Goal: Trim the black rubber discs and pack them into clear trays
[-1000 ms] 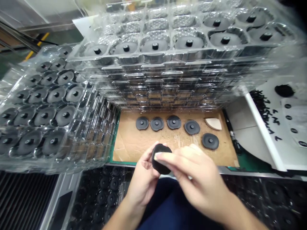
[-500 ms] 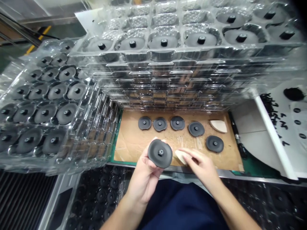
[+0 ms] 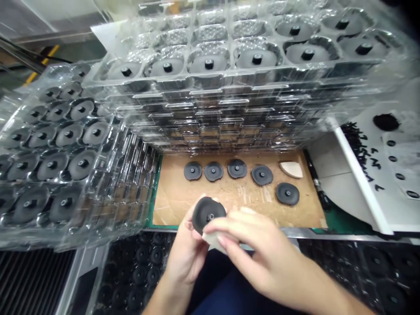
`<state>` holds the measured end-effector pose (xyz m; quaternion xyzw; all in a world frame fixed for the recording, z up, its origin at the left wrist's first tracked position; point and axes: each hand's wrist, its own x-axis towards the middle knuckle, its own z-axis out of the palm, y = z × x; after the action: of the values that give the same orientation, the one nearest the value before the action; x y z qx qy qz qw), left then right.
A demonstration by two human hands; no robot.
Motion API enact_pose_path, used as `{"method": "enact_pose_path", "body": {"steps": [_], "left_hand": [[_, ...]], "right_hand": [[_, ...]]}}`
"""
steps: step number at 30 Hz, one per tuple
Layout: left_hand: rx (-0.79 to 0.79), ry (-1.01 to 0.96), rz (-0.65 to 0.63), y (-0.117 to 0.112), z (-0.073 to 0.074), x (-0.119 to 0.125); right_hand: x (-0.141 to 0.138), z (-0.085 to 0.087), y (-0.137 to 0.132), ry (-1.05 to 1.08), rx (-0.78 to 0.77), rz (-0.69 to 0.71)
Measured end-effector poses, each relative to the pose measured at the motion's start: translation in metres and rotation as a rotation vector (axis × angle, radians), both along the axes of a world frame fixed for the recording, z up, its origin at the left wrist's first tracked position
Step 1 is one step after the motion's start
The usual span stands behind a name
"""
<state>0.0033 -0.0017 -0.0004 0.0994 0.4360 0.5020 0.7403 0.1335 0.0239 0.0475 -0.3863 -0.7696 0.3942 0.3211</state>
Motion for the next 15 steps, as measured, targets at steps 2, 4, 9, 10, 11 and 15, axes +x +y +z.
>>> {"method": "enact_pose_path", "body": {"steps": [2,4,9,10,11,15], "left_hand": [[-0.01,-0.023,-0.045,0.0,0.001,0.001],[-0.016,-0.042,-0.065,0.001,0.003,0.002],[0.0,-0.098,-0.043,0.005,0.008,0.0],[-0.002,-0.113,-0.052,0.005,0.01,0.001],[-0.007,-0.125,-0.061,0.006,0.011,0.003],[-0.042,-0.134,-0.101,0.007,0.018,0.011]], "right_hand": [[-0.001,-0.003,0.003,-0.013,0.097,-0.113],[0.001,-0.003,0.003,0.027,0.165,-0.152],[0.025,0.004,-0.01,-0.027,-0.015,-0.021],[0.028,0.005,-0.012,-0.085,-0.018,-0.068],[0.03,0.005,-0.012,-0.138,0.009,-0.129],[0.026,0.006,0.005,-0.218,0.301,-0.168]]}}
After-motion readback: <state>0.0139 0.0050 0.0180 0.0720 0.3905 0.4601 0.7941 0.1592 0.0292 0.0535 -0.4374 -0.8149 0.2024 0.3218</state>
